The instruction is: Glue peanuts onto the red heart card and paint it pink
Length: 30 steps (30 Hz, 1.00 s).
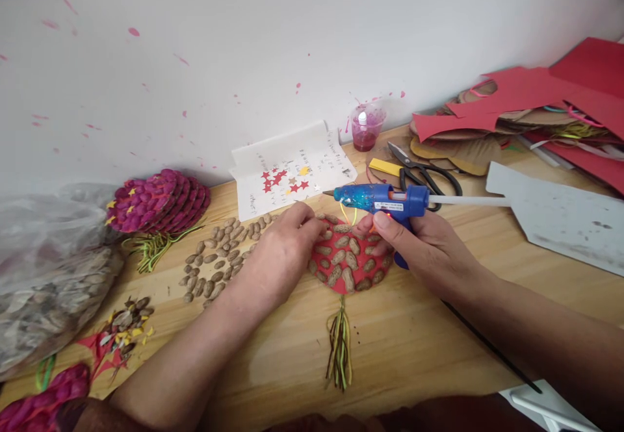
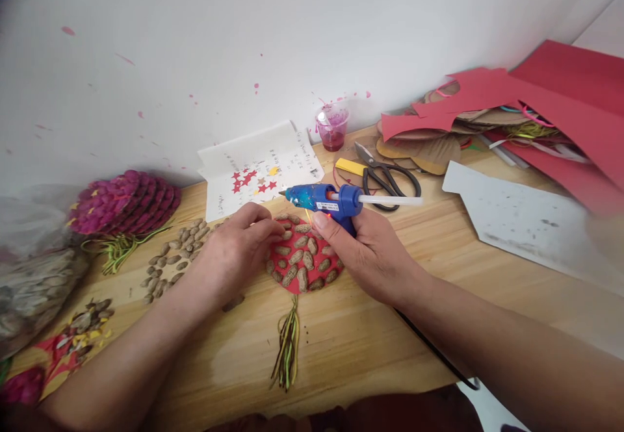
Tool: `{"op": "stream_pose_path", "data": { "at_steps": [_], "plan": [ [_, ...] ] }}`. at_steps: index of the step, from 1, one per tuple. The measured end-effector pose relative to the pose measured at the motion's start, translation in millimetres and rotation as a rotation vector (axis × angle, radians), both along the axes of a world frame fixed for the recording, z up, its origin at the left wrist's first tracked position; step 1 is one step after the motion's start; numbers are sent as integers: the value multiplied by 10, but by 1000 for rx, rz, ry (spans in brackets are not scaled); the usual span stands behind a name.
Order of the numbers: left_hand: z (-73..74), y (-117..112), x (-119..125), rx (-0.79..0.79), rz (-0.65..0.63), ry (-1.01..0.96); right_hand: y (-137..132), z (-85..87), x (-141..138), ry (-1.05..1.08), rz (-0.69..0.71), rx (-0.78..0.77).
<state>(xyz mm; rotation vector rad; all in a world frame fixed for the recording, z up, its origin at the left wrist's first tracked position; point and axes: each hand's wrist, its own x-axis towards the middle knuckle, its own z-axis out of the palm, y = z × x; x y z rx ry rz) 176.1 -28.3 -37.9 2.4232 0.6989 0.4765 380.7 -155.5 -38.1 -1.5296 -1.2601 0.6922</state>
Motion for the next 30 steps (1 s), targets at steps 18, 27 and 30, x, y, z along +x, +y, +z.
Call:
{"op": "stream_pose_path", "data": {
  "at_steps": [18,27,30],
  "plan": [
    [-29,1,25,-35,14,2,5,10,-6,3,-9,9],
    [1,-10,36,-171,54,-78,4,14,-18,5,-27,6],
    [-3,-3,37,-49,22,1,5,10,-16,2,-22,17]
  ]
}}
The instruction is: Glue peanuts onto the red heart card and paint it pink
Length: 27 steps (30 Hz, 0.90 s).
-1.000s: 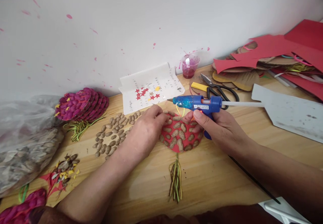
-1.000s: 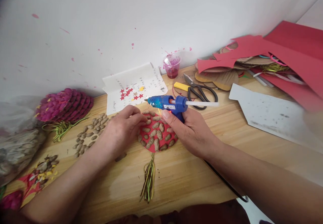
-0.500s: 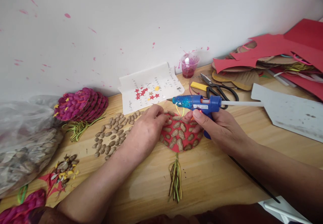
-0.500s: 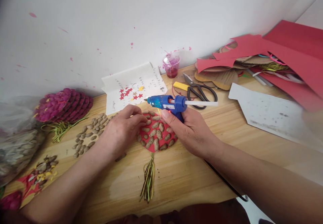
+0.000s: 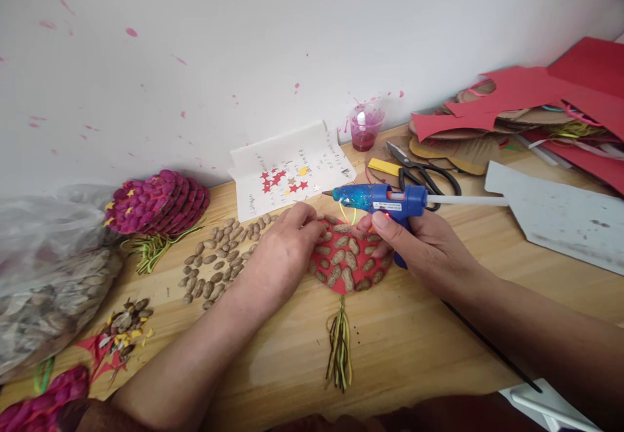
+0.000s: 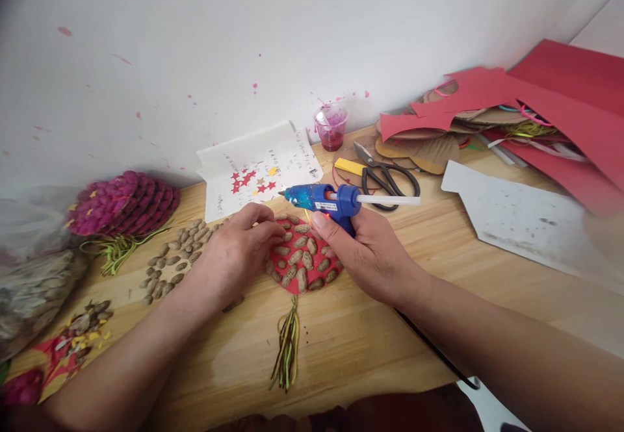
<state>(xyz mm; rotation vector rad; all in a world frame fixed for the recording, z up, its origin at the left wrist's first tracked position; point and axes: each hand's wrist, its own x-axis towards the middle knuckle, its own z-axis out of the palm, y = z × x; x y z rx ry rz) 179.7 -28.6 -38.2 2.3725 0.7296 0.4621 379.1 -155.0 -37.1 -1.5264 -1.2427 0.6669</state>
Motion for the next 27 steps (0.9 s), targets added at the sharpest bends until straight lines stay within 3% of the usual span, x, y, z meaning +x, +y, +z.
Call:
{"op": "stream_pose_path", "data": {
  "at_steps": [3,8,13,19,23,27],
  "plan": [
    [-4,4,1,84,-14,48,0,-3,5,-5,4,-1],
    [-9,5,7,16,-4,-9,0,-2,6,0,5,0],
    [-10,11,6,81,-13,37,0,7,4,-3,6,3],
    [95,55,-16,-16,-18,-76,5,15,7,-10,16,-14],
    [175,85,-21,74,-5,7,0,17,1,0,14,-22],
    [152,100,-22,143,-25,19,-5,20,-5,1,6,-49]
  ]
}}
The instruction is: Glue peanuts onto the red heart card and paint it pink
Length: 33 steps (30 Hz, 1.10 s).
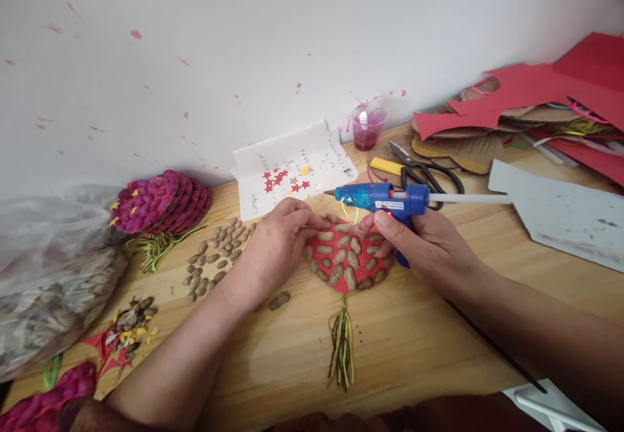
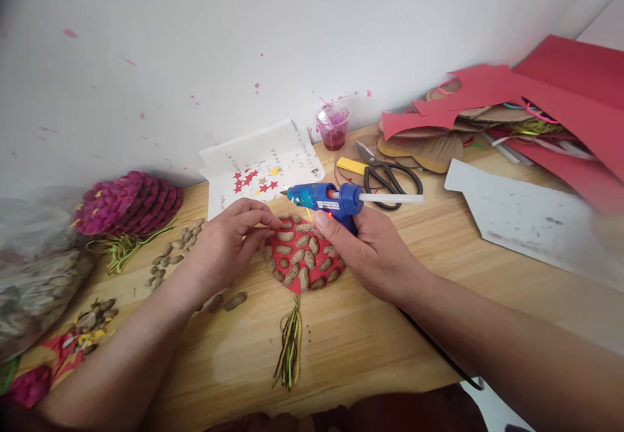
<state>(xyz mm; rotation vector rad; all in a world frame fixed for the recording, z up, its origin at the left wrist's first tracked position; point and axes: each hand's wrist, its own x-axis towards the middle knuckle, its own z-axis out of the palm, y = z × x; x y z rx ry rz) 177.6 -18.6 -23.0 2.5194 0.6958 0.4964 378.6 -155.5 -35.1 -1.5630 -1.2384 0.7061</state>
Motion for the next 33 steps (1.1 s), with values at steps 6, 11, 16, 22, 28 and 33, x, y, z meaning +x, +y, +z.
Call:
{"op": "stream_pose_path", "data": {
  "at_steps": [6,11,16,22,28,33],
  "plan": [
    [-90,-21,23,83,-14,-33,4,-1,2,-7,-9,6],
    [-119,-49,43,110,-13,-33,6,-5,5,-8,-3,-4],
    [-139,-53,50,111,-11,-12,9,5,5,-2,-9,1],
    [-165,-50,51,119,1,-22,6,-3,10,0,-1,2],
    [-202,-46,57,107,12,-53,7,-15,0,19,-11,-10],
    [-224,-60,57,137,25,-59,15,-22,-5,22,-14,-7]
  ]
}}
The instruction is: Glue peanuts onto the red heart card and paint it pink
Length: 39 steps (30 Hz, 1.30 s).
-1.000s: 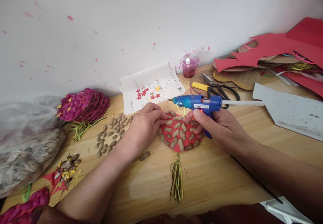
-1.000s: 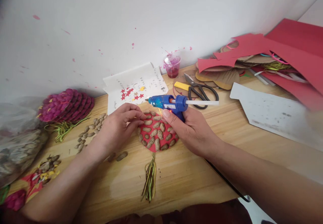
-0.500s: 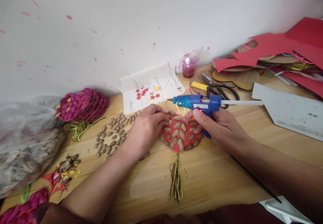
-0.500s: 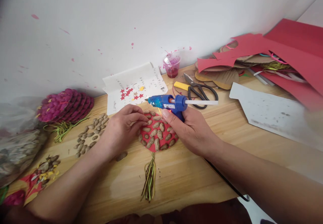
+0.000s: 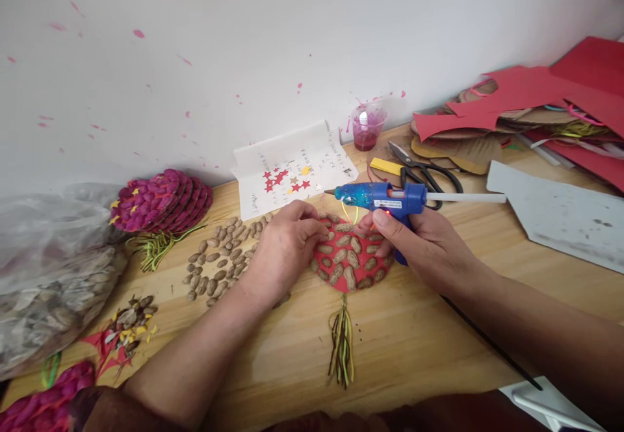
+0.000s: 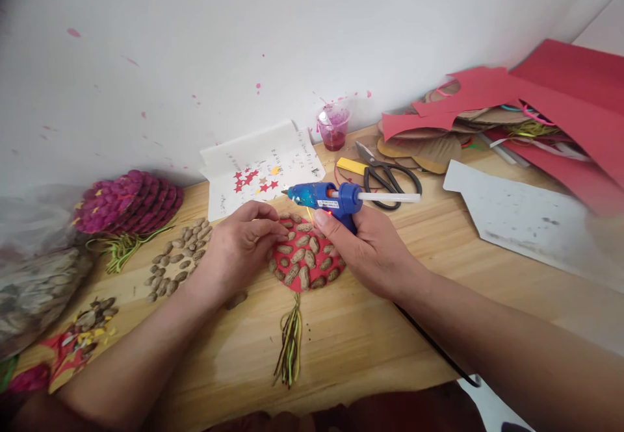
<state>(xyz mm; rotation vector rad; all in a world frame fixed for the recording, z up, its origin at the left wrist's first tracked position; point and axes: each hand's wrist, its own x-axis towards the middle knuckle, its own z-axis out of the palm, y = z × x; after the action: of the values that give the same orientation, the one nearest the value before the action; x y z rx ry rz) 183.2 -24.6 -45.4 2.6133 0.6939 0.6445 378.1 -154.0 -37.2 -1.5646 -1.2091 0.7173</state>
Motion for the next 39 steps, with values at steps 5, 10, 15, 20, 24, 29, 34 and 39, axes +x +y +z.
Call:
{"op": "stream_pose_path", "data": {
  "at_steps": [5,10,15,20,24,29,34,39],
  "plan": [
    [29,-39,20,-7,12,5,-1,-23,10,-1,-5,-1],
    [31,-48,21,-21,15,11,-3,-43,29,4,-5,-45],
    [15,-33,15,-19,7,15,13,-51,20,41,-15,-72],
    [19,-27,23,-45,26,20,37,-29,-4,115,-14,-83],
    [0,-33,15,-38,21,20,43,-21,-8,80,-30,-79],
    [6,17,-32,-137,-15,-25,37,-14,-8,107,-39,-101],
    [102,85,-61,-294,19,-81,43,11,-3,165,-26,-115],
    [116,111,-62,-174,46,-31,50,30,15,223,-47,-149]
  ]
}}
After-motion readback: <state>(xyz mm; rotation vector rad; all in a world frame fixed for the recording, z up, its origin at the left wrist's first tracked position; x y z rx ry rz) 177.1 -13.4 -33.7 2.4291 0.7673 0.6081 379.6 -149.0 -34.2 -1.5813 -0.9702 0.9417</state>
